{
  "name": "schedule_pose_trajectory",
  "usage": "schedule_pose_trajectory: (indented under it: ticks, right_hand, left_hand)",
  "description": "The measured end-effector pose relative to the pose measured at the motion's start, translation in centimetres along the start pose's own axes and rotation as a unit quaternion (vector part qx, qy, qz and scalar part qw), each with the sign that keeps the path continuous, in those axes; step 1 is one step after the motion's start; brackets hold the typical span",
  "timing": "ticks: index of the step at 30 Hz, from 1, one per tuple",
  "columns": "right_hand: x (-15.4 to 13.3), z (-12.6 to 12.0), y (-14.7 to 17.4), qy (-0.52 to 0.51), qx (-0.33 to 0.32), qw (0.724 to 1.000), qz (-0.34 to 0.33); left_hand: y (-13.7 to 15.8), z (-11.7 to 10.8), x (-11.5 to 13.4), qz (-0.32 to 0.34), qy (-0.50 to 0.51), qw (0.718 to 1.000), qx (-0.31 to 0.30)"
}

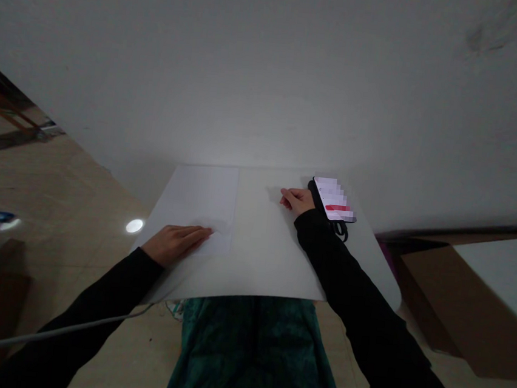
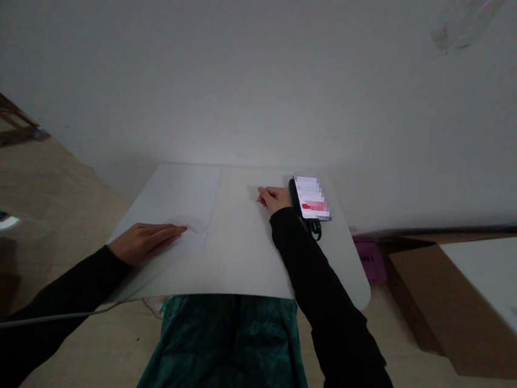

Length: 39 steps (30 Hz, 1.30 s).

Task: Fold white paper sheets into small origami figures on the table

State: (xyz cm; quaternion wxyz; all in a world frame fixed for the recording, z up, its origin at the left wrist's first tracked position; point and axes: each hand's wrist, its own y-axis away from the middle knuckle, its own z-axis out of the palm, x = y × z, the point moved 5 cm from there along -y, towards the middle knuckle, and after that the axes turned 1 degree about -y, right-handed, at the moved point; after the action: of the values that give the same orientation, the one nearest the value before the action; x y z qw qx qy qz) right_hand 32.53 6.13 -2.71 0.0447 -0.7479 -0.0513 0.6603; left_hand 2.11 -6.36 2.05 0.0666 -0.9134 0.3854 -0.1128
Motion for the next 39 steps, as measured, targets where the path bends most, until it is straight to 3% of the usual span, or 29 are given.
schedule_pose_trajectory:
  ticks: [4,7,12,15,17,21,25,29,32,35,37,39]
  right_hand:
    - [0.0,0.0,-0.1,0.003,-0.005,1.000,-0.016]
    - [-0.2,0.1,0.0,-0.001,-0.004,1.000,-0.020]
    - [-0.6,-0.1,0.2,-0.009,0.032,0.999,-0.017]
    - [-0.7,-0.1,0.2,-0.003,0.034,0.999,-0.023]
    - [-0.9,0.0,0.1,-0.013,0.029,0.999,-0.029]
    - [-1.2,1.0,0.0,-0.127,-0.020,0.992,-0.017]
    - [-1.4,2.5,0.5,-0.234,-0.070,0.967,0.078]
    - [-2.1,3.7,1.5,-0.270,-0.090,0.951,0.119]
    - [-2.1,4.3,2.0,-0.296,-0.099,0.939,0.146]
    - [-1.2,4.2,2.0,-0.292,-0.061,0.936,0.188]
    - [-0.5,4.0,2.0,-0.277,-0.035,0.934,0.222]
    - [-0.2,3.7,1.8,-0.231,-0.018,0.949,0.214]
  left_hand:
    - [-0.7,-0.4,0.8,-0.035,0.003,0.999,-0.016]
    - [-2.2,-2.0,1.3,-0.072,0.041,0.997,0.008]
    - [-6.2,-6.5,1.0,-0.190,0.109,0.960,0.172]
    - [-8.9,-8.7,0.7,-0.183,0.215,0.915,0.289]
    - [-10.7,-9.3,0.4,-0.155,0.339,0.872,0.317]
    - [-13.4,-10.1,-0.5,-0.099,0.501,0.761,0.401]
    - [-14.2,-7.6,-3.0,-0.119,0.524,0.675,0.506]
    - [-13.1,-1.4,-6.0,-0.271,0.476,0.649,0.529]
    - [-12.1,1.9,-6.8,-0.328,0.481,0.620,0.526]
    - [-11.9,2.4,-6.1,-0.341,0.474,0.631,0.510]
    - [-12.4,2.1,-5.2,-0.340,0.481,0.661,0.465]
    - [-13.2,2.0,-4.0,-0.328,0.515,0.681,0.404]
